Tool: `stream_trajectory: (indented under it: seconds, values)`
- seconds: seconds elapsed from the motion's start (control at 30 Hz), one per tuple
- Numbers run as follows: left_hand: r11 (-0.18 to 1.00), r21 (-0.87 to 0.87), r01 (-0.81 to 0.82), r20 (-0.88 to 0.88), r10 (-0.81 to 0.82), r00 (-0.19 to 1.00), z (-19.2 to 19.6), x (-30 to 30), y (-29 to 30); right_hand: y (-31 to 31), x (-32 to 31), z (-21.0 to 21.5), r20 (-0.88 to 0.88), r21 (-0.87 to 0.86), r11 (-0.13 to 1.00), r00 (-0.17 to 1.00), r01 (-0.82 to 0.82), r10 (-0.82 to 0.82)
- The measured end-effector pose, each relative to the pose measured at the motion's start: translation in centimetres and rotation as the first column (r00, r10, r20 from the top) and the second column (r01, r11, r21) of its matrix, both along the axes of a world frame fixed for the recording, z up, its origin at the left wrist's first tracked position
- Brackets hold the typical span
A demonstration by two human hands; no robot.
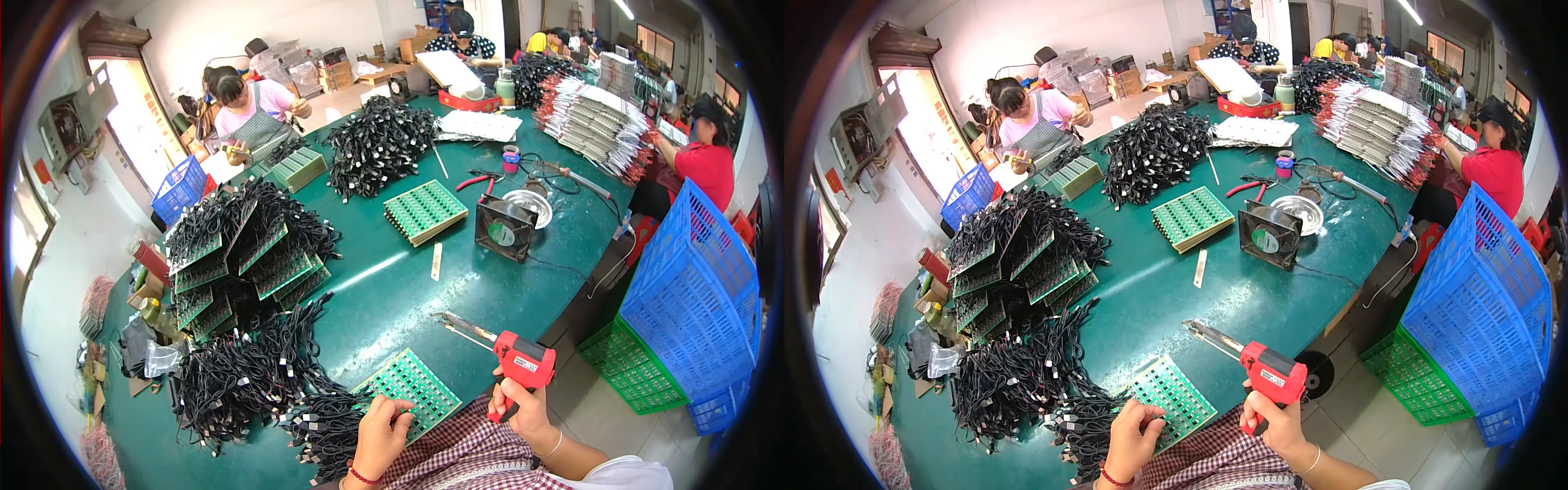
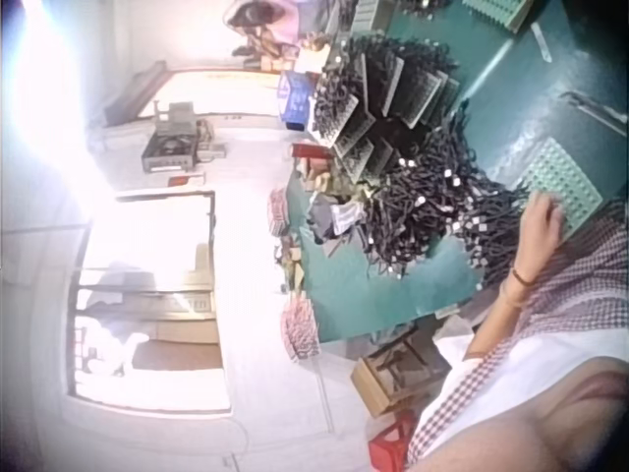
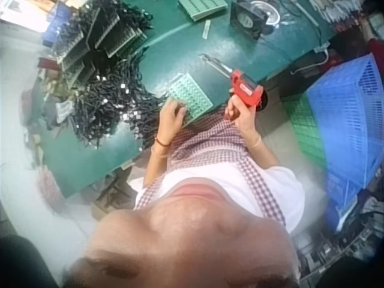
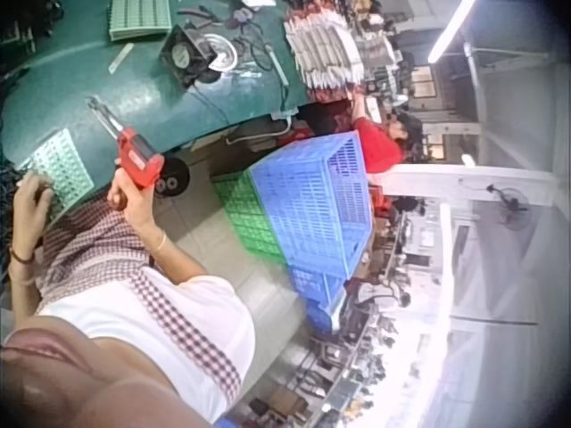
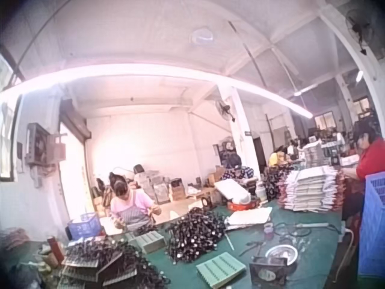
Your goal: The person solders black wires onto a green printed circuit board using a manual soldering iron.
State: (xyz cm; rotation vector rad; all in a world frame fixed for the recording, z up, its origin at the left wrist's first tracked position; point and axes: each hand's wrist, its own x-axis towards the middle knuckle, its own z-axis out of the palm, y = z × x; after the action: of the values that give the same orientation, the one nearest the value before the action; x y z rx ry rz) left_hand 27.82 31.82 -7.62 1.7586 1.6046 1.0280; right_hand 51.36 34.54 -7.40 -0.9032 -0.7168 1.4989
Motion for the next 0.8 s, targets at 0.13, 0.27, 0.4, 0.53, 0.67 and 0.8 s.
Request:
stream_trajectory:
  seconds: [0.13, 0.27, 0.4, 0.53, 0.67, 0.8]
  values:
    - [1.000, 0.003, -0.001, 0.002, 0.001, 1.000, 0.3, 0.1, 0.2, 0.2, -0.1, -0.1, 0.000, 0.014, 1.000, 1.000, -0.017, 0.017]
    - [0.999, 0.031, -0.015, 0.027, 0.014, 1.000, 0.3, 0.1, -0.1, -0.2, -1.2, 0.1, -0.042, -0.029, 0.998, 0.997, -0.063, 0.062]
    - [0.989, 0.146, 0.028, -0.065, -0.019, 0.998, 0.8, 0.2, -1.1, -2.1, -3.1, -0.4, -0.129, -0.092, 0.983, 0.980, -0.161, 0.149]
    - [0.988, 0.156, 0.022, -0.019, -0.019, 1.000, 1.6, 1.0, -2.4, -3.1, -5.8, -0.5, -0.079, -0.144, 0.955, 0.965, -0.258, 0.249]
    - [0.991, 0.130, 0.015, 0.027, -0.018, 0.999, 2.6, 1.4, -2.7, -3.1, -6.1, -1.1, -0.077, -0.122, 0.910, 0.918, -0.397, 0.390]
    - [0.997, 0.072, 0.006, 0.100, -0.013, 0.995, 3.1, 1.2, -2.9, -3.5, -6.4, 0.0, -0.060, -0.211, 0.888, 0.913, -0.408, 0.404]
